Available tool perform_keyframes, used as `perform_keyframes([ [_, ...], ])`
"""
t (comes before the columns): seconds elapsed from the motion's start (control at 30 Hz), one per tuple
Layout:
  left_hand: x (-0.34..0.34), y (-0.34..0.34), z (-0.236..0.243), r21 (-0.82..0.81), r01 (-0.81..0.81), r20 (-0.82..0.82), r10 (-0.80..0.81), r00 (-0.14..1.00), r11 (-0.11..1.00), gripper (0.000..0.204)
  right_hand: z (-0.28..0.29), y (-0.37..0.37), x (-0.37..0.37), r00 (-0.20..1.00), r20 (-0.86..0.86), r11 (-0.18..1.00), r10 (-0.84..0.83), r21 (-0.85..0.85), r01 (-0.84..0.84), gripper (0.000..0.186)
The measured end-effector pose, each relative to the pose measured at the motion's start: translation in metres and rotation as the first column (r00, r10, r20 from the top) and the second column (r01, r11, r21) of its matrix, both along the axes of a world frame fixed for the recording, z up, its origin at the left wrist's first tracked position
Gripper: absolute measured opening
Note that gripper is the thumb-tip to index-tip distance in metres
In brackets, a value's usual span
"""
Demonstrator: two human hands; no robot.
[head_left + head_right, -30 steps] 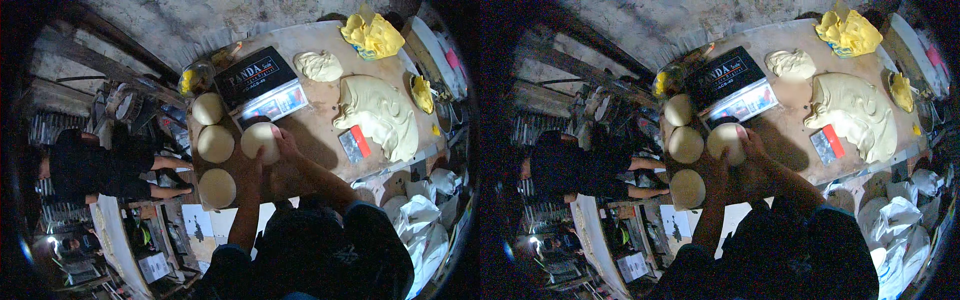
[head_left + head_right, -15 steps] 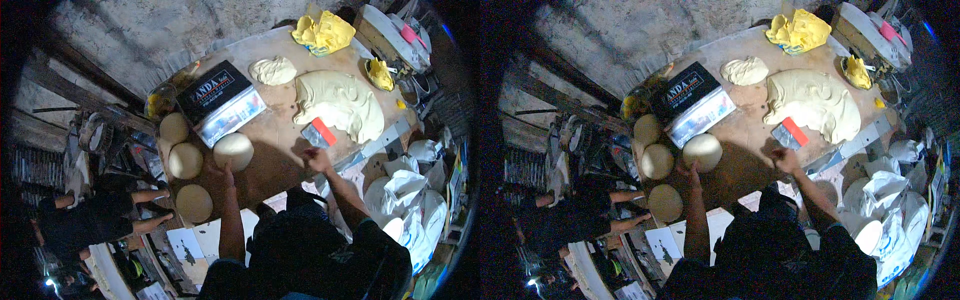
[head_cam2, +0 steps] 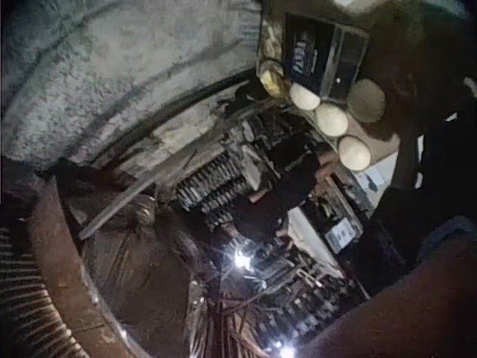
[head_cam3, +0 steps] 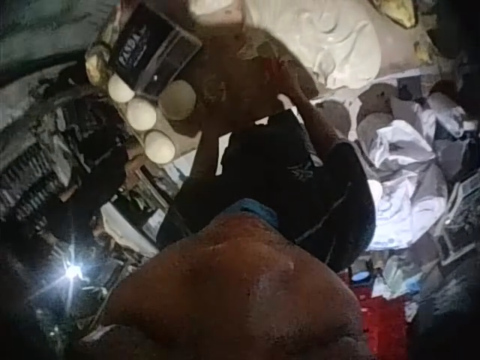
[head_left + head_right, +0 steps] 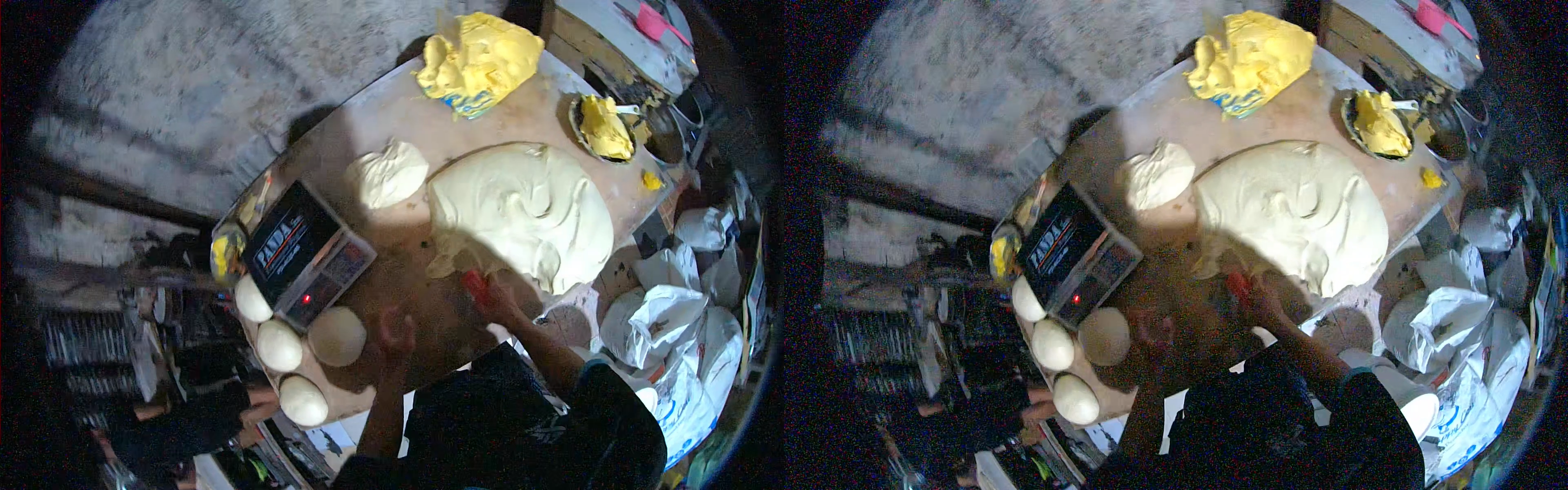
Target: Kneading portions of dough and weighing them on a digital scale in a bakery.
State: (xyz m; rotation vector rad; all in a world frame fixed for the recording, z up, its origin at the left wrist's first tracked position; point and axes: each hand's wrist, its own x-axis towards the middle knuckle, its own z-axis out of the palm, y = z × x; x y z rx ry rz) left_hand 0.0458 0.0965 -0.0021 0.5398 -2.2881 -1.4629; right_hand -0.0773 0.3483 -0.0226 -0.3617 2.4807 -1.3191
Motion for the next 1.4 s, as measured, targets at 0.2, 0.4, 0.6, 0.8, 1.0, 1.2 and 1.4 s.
perform_keyframes([
  [0.2,-0.201,0.119,0.034,-0.733,0.377,-0.009,-0.562,0.827,0.566,0.080,0.037,0.118,0.044,0.992,-0.127,1.000,0.011,-0.011,-0.012,0.047],
  [0.4,-0.243,0.174,0.028,-0.589,0.678,0.475,-0.491,0.731,0.439,0.076,0.085,0.132,0.034,0.821,-0.182,0.830,-0.541,0.044,0.556,0.053],
  [0.6,-0.148,0.105,-0.079,-0.345,0.587,0.331,-0.490,0.807,0.733,0.040,0.099,0.009,-0.083,0.949,-0.313,0.948,0.029,0.311,0.074,0.041],
  [0.8,-0.008,0.049,0.002,-0.088,0.441,0.129,-0.429,0.894,0.893,0.044,0.074,0.029,-0.056,0.960,-0.102,0.830,0.262,0.530,-0.171,0.054],
  [1.0,0.105,0.047,-0.066,0.115,0.296,0.181,-0.313,0.933,0.948,0.062,0.077,-0.051,-0.095,0.906,-0.260,0.841,0.335,0.515,-0.163,0.035],
  [1.2,0.031,0.027,0.038,-0.213,0.171,0.042,-0.166,0.985,0.962,0.098,0.009,0.059,-0.055,0.944,-0.165,0.843,0.287,0.511,-0.167,0.053],
  [1.4,-0.115,0.048,-0.025,-0.814,0.246,0.294,0.007,0.956,0.525,0.116,0.065,0.066,-0.037,0.948,0.100,0.839,0.302,0.443,-0.314,0.075],
])
